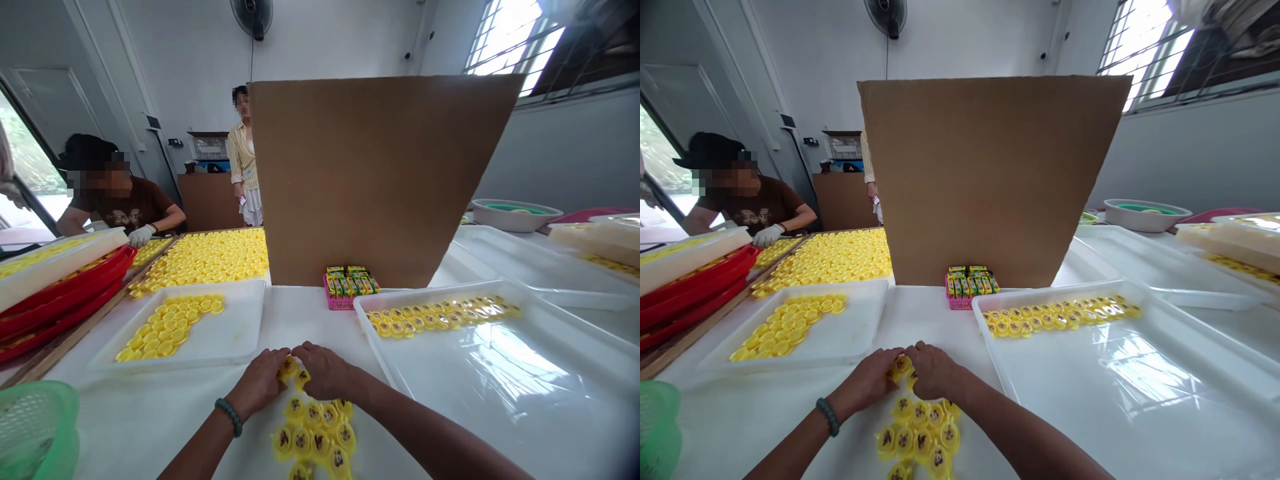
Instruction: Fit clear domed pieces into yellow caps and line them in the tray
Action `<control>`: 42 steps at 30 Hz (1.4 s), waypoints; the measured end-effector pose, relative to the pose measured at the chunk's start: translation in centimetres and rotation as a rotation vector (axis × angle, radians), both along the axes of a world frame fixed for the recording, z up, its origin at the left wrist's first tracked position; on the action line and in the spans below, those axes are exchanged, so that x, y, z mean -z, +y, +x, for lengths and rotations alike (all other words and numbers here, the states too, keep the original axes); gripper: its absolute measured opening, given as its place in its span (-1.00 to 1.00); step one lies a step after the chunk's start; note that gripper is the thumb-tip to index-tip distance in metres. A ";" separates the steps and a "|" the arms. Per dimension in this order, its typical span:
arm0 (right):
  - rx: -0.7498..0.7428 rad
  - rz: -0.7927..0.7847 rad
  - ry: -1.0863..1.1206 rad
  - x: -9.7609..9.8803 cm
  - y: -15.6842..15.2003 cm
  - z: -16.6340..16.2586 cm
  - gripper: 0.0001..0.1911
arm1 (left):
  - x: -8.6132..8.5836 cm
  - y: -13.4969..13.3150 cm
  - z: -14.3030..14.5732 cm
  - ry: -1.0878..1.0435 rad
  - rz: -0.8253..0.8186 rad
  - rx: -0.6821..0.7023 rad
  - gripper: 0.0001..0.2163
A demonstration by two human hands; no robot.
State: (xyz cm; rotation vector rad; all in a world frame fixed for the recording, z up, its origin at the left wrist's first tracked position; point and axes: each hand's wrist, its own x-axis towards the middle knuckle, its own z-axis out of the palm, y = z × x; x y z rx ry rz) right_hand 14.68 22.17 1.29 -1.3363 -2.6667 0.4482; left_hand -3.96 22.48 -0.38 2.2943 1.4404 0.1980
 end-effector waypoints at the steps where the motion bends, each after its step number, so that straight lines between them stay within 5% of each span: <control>1: 0.000 0.006 -0.008 -0.1 0.1 -0.3 -0.45 | 0.0 0.0 -0.1 0.004 0.006 -0.009 -0.53; 7: 0.000 0.026 -0.072 -0.4 1.0 -1.1 -0.55 | -0.1 0.0 -0.3 -0.001 0.020 -0.059 -0.59; 13: 0.024 0.052 -0.097 0.3 1.6 -1.9 -0.66 | -0.4 0.3 0.8 -0.025 0.096 -0.132 -0.97; 21: 0.081 0.089 -0.121 -1.7 1.0 -0.8 -0.69 | -2.1 0.3 1.7 -0.005 0.089 -0.130 -0.91; 25: 0.145 0.162 -0.088 -5.9 0.0 3.5 -0.70 | -6.5 0.2 6.0 -0.057 0.174 -0.052 -0.91; 30: 0.293 0.211 -0.032 -9.5 -1.9 14.3 -0.77 | -10.4 0.2 17.2 -0.100 0.286 0.093 -0.92; 36: 0.463 0.148 -0.034 -4.9 -2.6 23.2 -0.73 | -6.6 0.8 27.7 0.054 0.191 0.189 -0.85; 42: 0.500 0.086 -0.012 -0.2 -1.2 23.1 -0.69 | -3.4 1.6 29.5 0.219 0.176 0.167 -0.82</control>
